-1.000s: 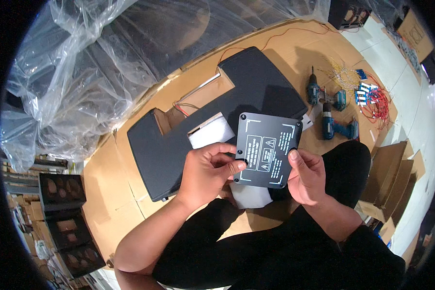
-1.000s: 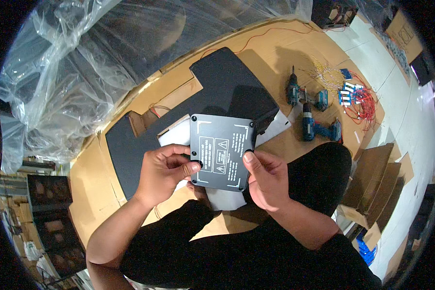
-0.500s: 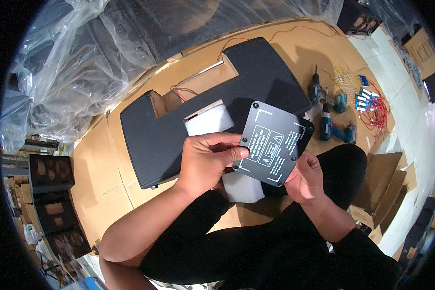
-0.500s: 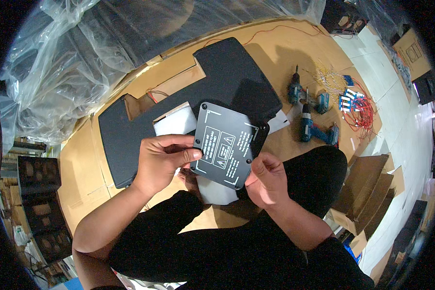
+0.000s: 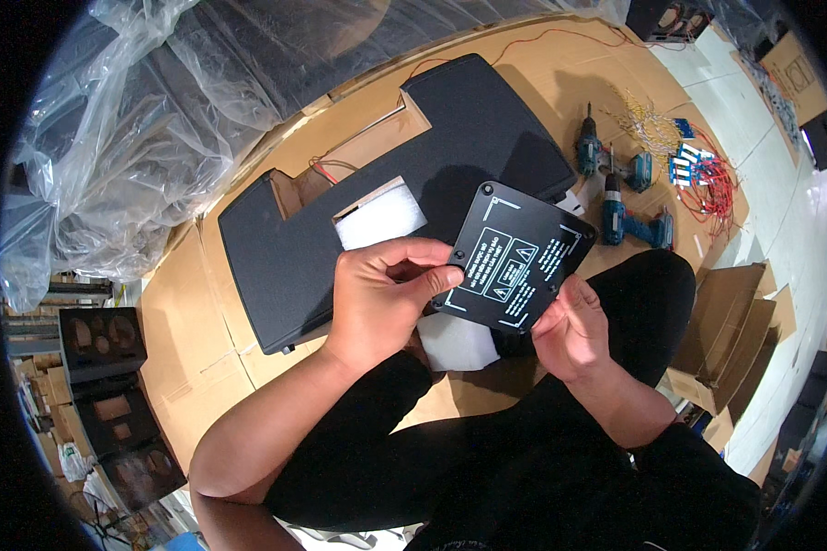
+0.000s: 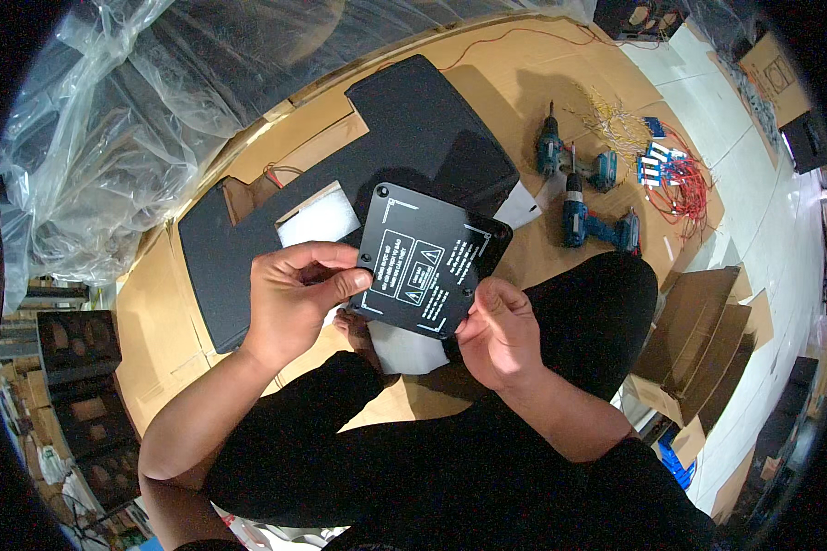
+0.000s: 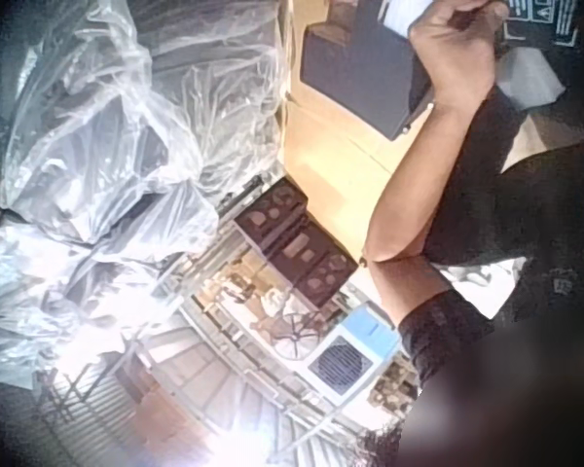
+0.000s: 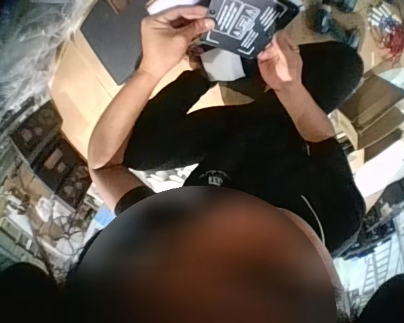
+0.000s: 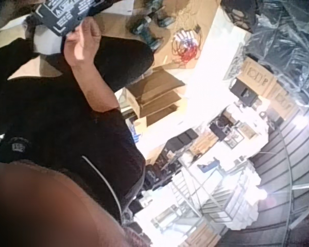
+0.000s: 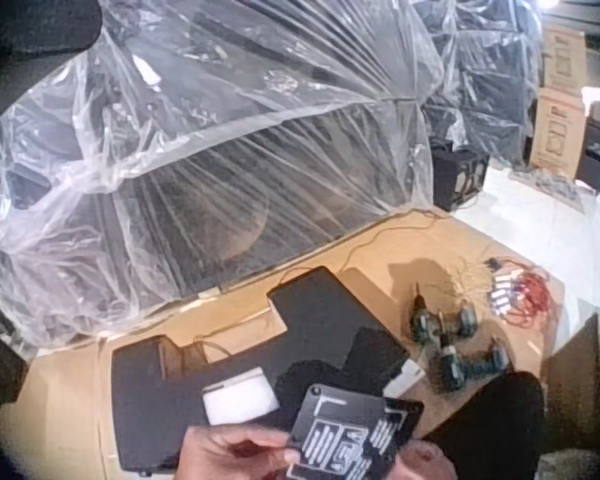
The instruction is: The person assembles an electronic device by placing a battery into a black plastic casing, securing it with foam padding, and attaching a backplate with screws. They use a utility knife to trim the foam and a power drill to fasten the screws.
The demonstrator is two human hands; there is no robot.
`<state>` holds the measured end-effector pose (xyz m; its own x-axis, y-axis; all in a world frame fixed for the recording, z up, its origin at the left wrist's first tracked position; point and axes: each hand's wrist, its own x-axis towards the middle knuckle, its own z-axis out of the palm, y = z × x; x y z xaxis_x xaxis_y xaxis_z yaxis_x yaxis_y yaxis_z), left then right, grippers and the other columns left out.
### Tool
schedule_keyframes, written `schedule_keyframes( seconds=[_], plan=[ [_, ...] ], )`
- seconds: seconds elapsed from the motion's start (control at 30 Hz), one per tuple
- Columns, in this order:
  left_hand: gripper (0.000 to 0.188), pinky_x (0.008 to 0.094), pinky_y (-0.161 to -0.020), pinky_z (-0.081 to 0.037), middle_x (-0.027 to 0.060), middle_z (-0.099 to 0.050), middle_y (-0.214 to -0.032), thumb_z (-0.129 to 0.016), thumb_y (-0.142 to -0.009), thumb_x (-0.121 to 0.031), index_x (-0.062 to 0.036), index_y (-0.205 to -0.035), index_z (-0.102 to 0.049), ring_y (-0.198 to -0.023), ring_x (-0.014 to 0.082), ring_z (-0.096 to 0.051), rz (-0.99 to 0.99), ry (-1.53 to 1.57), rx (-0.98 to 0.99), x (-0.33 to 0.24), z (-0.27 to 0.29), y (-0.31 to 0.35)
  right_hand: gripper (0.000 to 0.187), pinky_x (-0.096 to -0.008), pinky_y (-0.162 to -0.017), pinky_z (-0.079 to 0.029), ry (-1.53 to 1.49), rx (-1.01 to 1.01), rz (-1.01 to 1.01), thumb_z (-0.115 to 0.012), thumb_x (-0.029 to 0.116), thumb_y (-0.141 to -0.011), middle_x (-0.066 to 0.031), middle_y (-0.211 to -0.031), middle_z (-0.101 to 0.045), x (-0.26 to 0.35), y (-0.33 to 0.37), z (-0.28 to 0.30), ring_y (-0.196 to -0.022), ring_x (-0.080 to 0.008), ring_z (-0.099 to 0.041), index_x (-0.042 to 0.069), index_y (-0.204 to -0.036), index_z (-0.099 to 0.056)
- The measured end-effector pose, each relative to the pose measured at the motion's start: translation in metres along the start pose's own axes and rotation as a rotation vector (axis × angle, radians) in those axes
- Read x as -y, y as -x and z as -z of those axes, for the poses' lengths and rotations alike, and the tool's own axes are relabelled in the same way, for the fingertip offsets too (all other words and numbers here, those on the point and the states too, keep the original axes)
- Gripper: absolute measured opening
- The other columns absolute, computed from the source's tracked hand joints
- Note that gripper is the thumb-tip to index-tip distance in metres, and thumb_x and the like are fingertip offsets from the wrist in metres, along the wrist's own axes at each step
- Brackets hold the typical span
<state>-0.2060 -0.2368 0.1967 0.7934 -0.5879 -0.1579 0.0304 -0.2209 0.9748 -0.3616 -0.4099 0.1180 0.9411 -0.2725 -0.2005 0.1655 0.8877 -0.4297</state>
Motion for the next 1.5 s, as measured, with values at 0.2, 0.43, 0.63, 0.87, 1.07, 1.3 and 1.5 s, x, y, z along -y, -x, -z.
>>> schedule_keyframes(
  seconds=[0.2, 0.43, 0.63, 0.87, 1.07, 1.3, 1.5],
  plan=[
    [0.015, 0.0250, -0.073, -0.058, 0.0079, -0.073, -0.086, -0.078, -0.083, 0.004, 0.0031, -0.097, -0.073, -0.078, 0.0099, -0.067, -0.027, -0.024, -0.027, 0.000, 0.000, -0.001, 0.019, -0.0468, -0.100, -0.052, 0.134, 0.048, 0.136, -0.062, 0.024, -0.100, -0.0124, -0.119, -0.068, 0.001, 0.004, -0.005, -0.114, -0.0249, -0.065, 0.007, -0.093, -0.064],
    [0.013, 0.0248, -0.064, -0.060, 0.0081, -0.071, -0.083, -0.077, -0.084, 0.003, 0.0020, -0.096, -0.073, -0.071, 0.0110, -0.067, 0.145, 0.121, 0.049, 0.000, 0.008, -0.001, 0.020, -0.0380, -0.087, -0.051, 0.005, -0.092, 0.099, -0.068, 0.017, -0.097, -0.0058, -0.091, -0.067, -0.001, 0.004, -0.010, -0.092, -0.0163, -0.064, 0.001, -0.085, -0.065],
    [0.013, 0.0247, -0.062, -0.058, 0.0087, -0.072, -0.084, -0.073, -0.086, 0.007, 0.0023, -0.098, -0.073, -0.072, 0.0108, -0.067, 0.173, 0.227, 0.128, 0.019, 0.015, 0.001, 0.018, -0.0270, -0.062, -0.047, 0.185, 0.113, 0.048, -0.067, 0.013, -0.097, -0.0080, -0.090, -0.067, 0.013, 0.019, -0.008, -0.074, -0.0120, -0.061, -0.004, -0.096, -0.069],
    [0.012, 0.0285, -0.067, -0.059, 0.0087, -0.072, -0.086, -0.072, -0.085, 0.009, 0.0035, -0.095, -0.070, -0.076, 0.0134, -0.069, 0.135, 0.287, 0.164, 0.029, 0.014, 0.001, 0.019, -0.0244, -0.052, -0.036, 0.885, -0.125, 0.440, -0.064, 0.012, -0.099, -0.0031, -0.079, -0.064, 0.017, 0.027, -0.031, -0.062, -0.0064, -0.050, -0.006, -0.098, -0.070],
    [0.010, 0.0344, -0.072, -0.062, 0.0111, -0.075, -0.090, -0.077, -0.085, -0.003, -0.0023, -0.090, -0.069, -0.077, 0.0182, -0.072, -0.075, 0.313, 0.169, 0.044, 0.010, -0.002, 0.003, -0.0263, -0.049, -0.045, 1.323, -0.052, 0.983, -0.071, -0.002, -0.085, -0.0142, -0.073, -0.068, 0.027, 0.022, -0.046, -0.056, -0.0162, -0.063, -0.004, -0.084, -0.069],
    [0.013, 0.0378, -0.078, -0.060, 0.0068, -0.069, -0.093, -0.073, -0.089, -0.005, -0.0048, -0.098, -0.063, -0.086, 0.0190, -0.068, -0.165, 0.493, 0.152, 0.032, 0.017, -0.014, 0.012, -0.0270, -0.051, -0.043, 1.255, -0.330, 0.853, -0.073, 0.008, -0.088, -0.0104, -0.069, -0.065, 0.049, 0.016, -0.044, -0.054, -0.0139, -0.057, -0.004, -0.085, -0.071],
    [0.012, 0.0252, -0.067, -0.051, -0.0017, -0.063, -0.088, -0.065, -0.093, 0.003, -0.0074, -0.099, -0.060, -0.074, 0.0091, -0.058, -0.107, 0.273, -0.118, 0.030, 0.063, -0.021, 0.019, -0.0303, -0.065, -0.052, 1.439, -0.447, 0.800, -0.070, 0.019, -0.090, -0.0123, -0.079, -0.073, 0.107, -0.001, -0.008, -0.068, -0.0133, -0.067, 0.000, -0.092, -0.075]
  ],
)
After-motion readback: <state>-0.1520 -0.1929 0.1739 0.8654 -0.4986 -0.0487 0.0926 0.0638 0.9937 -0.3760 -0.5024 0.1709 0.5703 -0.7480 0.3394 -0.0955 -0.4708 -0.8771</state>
